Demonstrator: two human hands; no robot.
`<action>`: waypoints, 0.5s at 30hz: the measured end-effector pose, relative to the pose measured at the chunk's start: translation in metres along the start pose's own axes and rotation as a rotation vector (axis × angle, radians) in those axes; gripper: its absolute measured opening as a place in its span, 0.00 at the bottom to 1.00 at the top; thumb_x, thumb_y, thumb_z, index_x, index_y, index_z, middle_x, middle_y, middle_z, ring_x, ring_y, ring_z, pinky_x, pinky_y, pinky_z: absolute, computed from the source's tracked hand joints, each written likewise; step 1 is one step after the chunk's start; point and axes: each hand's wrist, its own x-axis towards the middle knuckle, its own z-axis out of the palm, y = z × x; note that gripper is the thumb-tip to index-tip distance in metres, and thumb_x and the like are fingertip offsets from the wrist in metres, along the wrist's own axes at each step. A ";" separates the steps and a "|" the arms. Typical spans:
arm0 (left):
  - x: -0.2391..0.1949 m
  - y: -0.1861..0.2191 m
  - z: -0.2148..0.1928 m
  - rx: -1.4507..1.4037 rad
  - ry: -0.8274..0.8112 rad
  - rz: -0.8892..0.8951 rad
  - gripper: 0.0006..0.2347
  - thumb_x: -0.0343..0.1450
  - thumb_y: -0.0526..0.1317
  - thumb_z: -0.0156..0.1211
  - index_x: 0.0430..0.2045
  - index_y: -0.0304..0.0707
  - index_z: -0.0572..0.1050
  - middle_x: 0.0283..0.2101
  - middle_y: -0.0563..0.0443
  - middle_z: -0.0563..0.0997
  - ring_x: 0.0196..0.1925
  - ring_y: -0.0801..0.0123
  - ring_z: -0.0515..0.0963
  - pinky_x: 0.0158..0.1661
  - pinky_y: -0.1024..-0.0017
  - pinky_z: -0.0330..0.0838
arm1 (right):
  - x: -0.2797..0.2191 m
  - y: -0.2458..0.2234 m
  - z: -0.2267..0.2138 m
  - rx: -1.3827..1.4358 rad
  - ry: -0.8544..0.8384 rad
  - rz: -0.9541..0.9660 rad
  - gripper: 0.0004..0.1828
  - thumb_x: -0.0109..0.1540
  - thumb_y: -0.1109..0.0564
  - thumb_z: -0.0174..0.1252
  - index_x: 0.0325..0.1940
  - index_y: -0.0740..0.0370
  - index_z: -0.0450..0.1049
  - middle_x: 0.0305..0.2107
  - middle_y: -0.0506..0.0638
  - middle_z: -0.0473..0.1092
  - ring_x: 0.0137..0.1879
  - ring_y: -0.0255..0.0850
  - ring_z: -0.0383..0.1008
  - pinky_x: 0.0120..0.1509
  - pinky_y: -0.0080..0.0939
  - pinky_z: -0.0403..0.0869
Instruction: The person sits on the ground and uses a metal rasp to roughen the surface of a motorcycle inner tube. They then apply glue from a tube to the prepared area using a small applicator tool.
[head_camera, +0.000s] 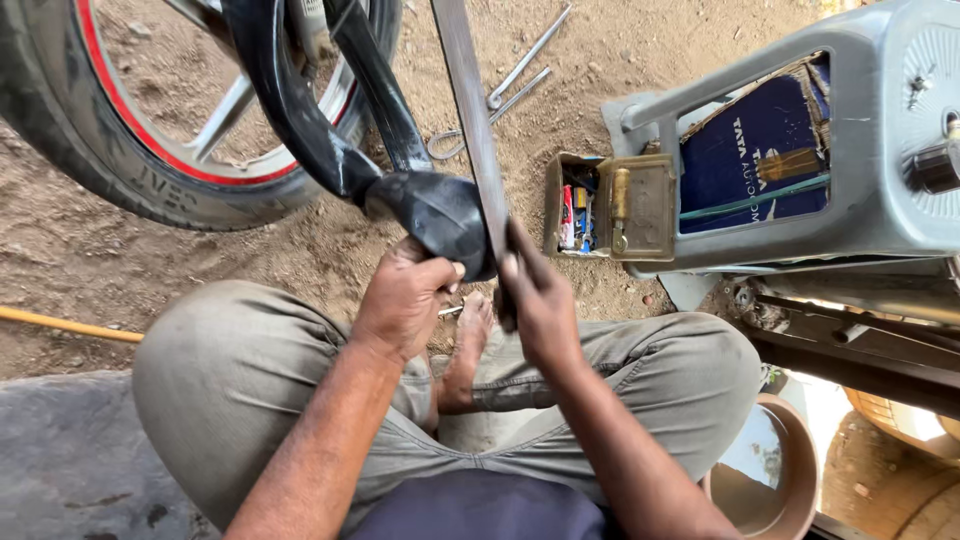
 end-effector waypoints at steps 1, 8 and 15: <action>-0.001 -0.003 0.001 0.032 0.019 0.042 0.10 0.65 0.22 0.55 0.32 0.35 0.80 0.33 0.55 0.81 0.34 0.75 0.76 0.39 0.75 0.71 | 0.007 -0.006 0.002 0.017 0.006 -0.031 0.31 0.68 0.56 0.54 0.76 0.58 0.61 0.20 0.42 0.63 0.21 0.28 0.59 0.23 0.30 0.60; 0.007 -0.016 -0.011 0.083 0.210 0.229 0.11 0.67 0.22 0.59 0.38 0.32 0.83 0.36 0.53 0.84 0.35 0.75 0.76 0.40 0.75 0.70 | -0.048 0.025 -0.062 -0.264 -0.046 0.043 0.31 0.69 0.56 0.57 0.76 0.61 0.64 0.25 0.41 0.65 0.27 0.27 0.62 0.29 0.29 0.63; 0.008 -0.022 -0.004 0.023 0.069 0.294 0.12 0.67 0.22 0.55 0.39 0.33 0.82 0.40 0.55 0.83 0.41 0.75 0.77 0.46 0.74 0.72 | -0.049 0.023 -0.008 -0.096 -0.025 0.145 0.33 0.65 0.52 0.56 0.75 0.55 0.62 0.19 0.45 0.64 0.21 0.29 0.62 0.24 0.32 0.64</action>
